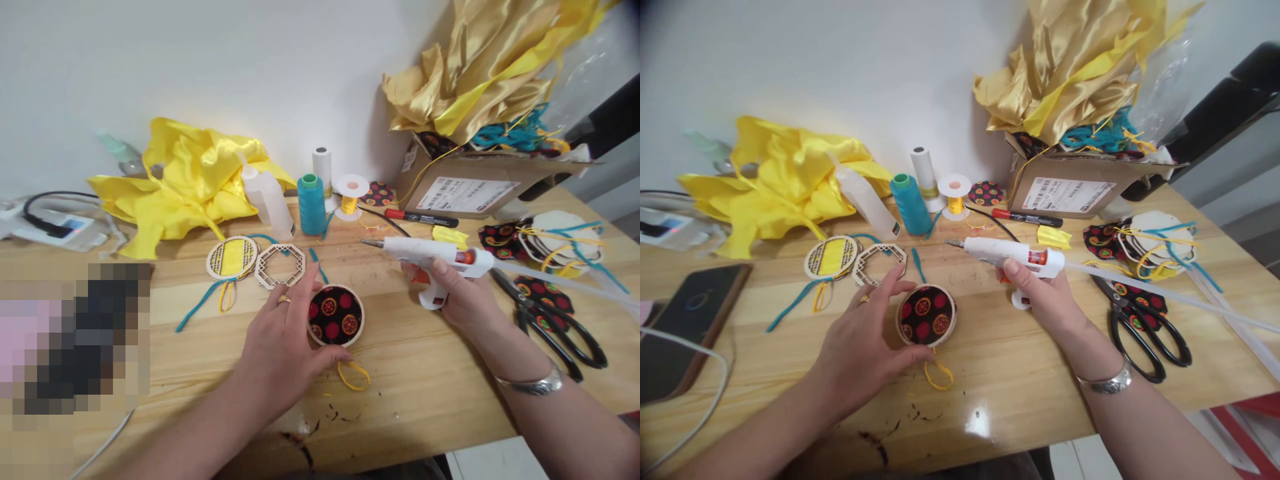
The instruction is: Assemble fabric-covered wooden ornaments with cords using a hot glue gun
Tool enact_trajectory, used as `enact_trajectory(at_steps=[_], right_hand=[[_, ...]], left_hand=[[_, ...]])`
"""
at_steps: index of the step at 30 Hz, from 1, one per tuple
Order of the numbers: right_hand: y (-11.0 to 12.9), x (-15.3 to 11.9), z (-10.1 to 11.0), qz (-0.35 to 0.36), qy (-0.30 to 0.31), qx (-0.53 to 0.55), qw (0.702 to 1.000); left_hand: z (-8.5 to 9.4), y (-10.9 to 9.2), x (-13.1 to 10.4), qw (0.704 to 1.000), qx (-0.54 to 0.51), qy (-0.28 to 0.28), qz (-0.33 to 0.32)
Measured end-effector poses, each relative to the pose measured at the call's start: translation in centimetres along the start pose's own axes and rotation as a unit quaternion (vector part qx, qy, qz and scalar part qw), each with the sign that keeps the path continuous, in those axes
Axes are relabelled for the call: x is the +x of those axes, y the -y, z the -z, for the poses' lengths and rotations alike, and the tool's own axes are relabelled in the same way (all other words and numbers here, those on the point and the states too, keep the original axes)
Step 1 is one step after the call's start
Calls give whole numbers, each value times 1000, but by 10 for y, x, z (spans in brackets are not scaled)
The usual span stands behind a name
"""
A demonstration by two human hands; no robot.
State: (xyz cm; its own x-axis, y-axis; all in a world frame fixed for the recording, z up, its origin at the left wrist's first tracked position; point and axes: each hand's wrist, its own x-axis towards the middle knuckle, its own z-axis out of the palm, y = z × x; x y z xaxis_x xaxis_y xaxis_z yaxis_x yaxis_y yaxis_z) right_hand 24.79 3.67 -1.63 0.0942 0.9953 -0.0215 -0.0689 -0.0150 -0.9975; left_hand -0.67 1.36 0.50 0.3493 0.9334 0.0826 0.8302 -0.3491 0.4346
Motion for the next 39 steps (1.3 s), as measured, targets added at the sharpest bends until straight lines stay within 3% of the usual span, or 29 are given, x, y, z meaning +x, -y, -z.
enact_trajectory(at_steps=[32,39], right_hand=[[-6,-3,4,-4,5,-2,1000],[-2,-3,2,-8,9,-4,1000]], left_hand=[[-1,-1,3,999,1,37,8],[-6,4,0,998,49,21,-39]])
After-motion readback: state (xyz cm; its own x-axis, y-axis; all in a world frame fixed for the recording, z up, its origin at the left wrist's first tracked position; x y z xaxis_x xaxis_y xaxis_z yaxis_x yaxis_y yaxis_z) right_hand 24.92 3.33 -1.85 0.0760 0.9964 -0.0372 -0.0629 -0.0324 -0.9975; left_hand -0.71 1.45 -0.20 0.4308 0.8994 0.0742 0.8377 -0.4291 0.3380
